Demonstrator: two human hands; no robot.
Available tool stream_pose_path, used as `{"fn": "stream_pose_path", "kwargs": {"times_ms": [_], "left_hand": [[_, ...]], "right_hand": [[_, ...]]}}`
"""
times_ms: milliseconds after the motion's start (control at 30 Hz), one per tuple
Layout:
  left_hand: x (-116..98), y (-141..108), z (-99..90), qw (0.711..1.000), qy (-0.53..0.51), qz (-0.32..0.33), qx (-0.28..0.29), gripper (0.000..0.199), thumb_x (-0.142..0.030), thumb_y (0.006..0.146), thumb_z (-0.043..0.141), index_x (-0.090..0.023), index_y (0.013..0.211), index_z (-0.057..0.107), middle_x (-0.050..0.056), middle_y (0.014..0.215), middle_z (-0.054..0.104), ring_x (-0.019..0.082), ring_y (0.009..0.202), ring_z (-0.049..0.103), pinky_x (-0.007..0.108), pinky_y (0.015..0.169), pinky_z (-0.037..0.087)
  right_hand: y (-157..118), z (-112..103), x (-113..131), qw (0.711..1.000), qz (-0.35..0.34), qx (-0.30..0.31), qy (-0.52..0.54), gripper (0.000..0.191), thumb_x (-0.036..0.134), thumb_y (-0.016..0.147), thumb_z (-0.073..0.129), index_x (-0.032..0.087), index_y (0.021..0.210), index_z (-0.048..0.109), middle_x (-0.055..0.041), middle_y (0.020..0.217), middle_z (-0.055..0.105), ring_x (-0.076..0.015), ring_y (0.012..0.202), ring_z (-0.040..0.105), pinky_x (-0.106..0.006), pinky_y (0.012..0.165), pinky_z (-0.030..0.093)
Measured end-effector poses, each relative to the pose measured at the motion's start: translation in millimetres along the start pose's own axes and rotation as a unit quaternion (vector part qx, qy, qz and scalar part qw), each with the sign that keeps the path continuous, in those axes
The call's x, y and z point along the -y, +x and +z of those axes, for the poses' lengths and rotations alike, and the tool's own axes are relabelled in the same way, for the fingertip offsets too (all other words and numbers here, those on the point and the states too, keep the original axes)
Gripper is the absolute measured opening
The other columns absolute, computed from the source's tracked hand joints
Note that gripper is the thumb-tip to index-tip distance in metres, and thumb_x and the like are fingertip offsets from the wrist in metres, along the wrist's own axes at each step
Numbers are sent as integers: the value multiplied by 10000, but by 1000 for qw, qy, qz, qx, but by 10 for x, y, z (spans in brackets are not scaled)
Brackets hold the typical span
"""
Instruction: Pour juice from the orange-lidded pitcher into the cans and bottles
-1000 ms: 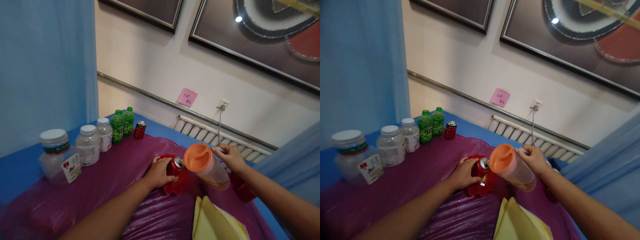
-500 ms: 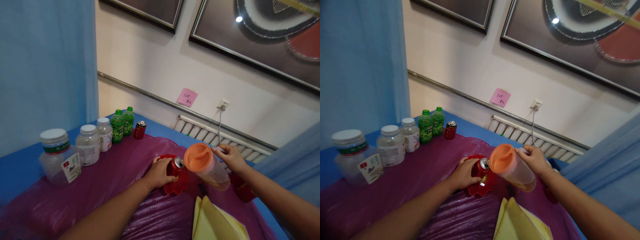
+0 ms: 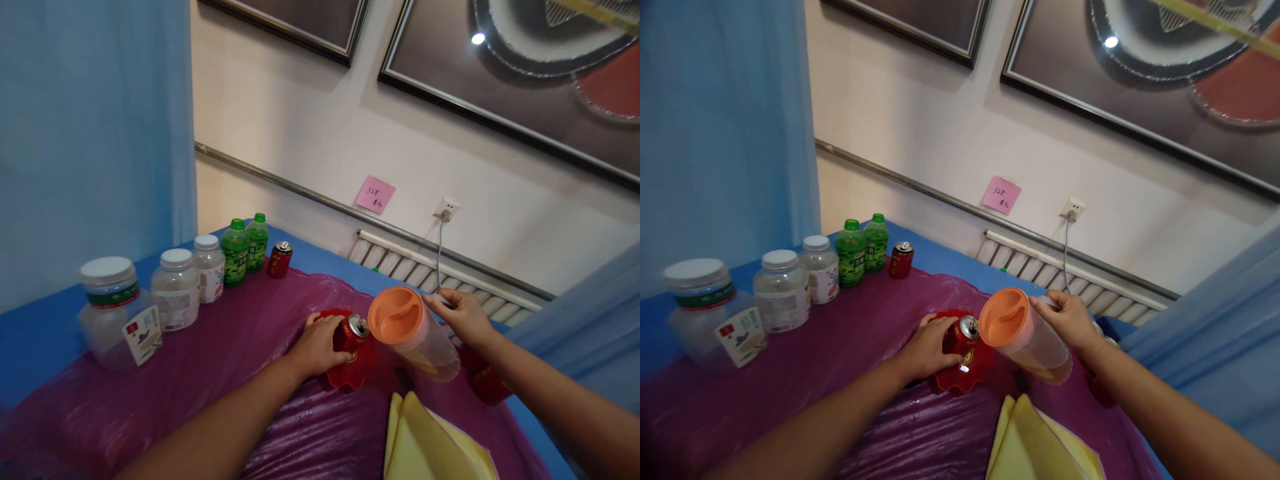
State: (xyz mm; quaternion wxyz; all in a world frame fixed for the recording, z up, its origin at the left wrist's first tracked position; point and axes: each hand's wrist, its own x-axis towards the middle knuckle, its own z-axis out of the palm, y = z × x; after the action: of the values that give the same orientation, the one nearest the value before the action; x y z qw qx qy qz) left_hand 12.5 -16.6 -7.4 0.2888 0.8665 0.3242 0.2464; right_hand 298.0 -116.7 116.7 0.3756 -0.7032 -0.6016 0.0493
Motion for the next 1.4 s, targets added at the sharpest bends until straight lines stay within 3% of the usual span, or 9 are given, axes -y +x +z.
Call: {"fn": "stream_pose_path", "kwargs": {"times_ms": [1400], "left_hand": [[28, 9, 11, 1000, 4, 8, 5, 716, -448, 664, 851, -224, 1294, 595, 131, 1338, 679, 345, 1272, 596, 541, 1189, 261]], "right_hand": [[-21, -2, -26, 1000, -18, -1, 4, 581, 676, 809, 637, 235, 547, 365, 56, 552, 268, -101, 522, 283, -253, 461, 235]]}}
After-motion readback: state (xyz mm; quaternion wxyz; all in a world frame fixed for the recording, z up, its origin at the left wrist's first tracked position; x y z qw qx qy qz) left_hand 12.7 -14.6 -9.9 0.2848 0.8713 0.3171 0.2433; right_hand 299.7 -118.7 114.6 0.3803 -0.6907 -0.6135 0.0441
